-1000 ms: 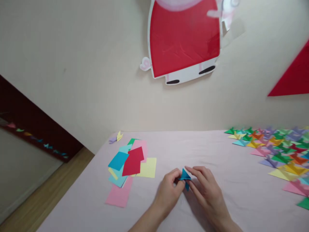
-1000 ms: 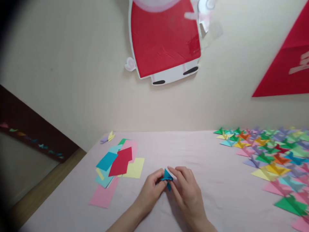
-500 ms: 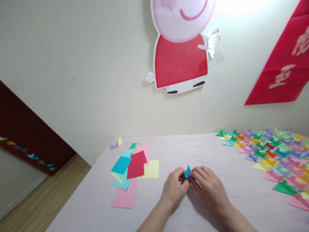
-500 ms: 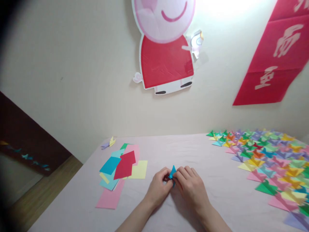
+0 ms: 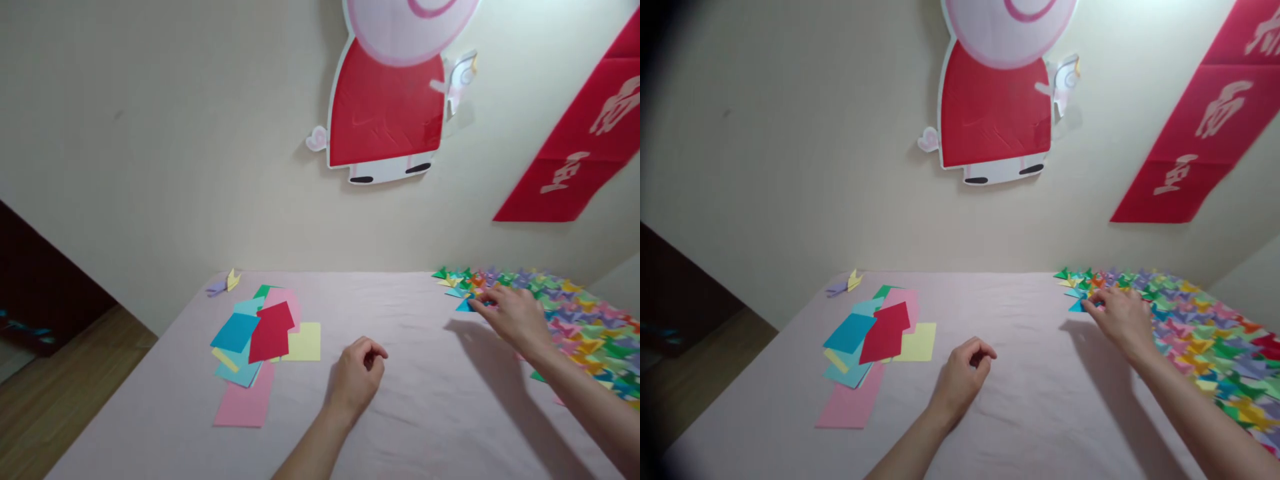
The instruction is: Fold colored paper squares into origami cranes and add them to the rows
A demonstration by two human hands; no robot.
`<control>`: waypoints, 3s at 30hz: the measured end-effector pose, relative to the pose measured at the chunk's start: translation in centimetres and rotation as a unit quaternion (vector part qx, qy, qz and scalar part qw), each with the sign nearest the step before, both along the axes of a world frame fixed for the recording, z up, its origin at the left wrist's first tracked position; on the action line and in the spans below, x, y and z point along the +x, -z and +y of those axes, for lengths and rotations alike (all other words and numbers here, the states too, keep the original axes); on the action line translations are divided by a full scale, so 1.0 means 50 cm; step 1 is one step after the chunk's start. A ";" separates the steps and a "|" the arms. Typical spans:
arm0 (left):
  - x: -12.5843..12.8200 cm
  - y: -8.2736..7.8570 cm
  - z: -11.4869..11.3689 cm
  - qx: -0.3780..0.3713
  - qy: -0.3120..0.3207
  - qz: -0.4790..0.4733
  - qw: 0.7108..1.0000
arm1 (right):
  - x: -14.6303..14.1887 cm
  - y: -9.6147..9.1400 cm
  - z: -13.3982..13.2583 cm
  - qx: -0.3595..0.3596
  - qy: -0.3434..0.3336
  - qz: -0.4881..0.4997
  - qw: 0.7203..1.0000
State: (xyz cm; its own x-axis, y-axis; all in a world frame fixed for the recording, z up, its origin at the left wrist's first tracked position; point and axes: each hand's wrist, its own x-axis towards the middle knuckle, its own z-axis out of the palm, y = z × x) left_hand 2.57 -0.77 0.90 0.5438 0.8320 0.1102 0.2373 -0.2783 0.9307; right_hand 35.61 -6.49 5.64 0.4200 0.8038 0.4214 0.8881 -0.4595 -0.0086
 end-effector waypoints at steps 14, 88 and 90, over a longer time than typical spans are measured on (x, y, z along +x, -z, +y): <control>0.002 -0.001 0.005 0.003 0.015 0.004 1.000 | 0.070 0.068 0.053 -0.064 0.082 -0.052 0.993; -0.231 -0.014 0.095 0.234 -0.027 0.413 0.879 | -0.323 0.123 -0.074 0.074 -0.265 0.314 0.909; -0.221 -0.013 0.097 0.259 -0.033 0.398 0.880 | -0.323 0.121 -0.075 0.075 -0.266 0.311 0.909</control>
State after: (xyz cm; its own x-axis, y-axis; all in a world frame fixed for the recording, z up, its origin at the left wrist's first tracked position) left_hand -8.49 4.06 1.54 0.5719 0.8153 0.0900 0.7881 -0.5766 0.2156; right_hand 19.47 -10.25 -0.42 0.1826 0.9158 0.3577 0.7863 0.0824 -0.6123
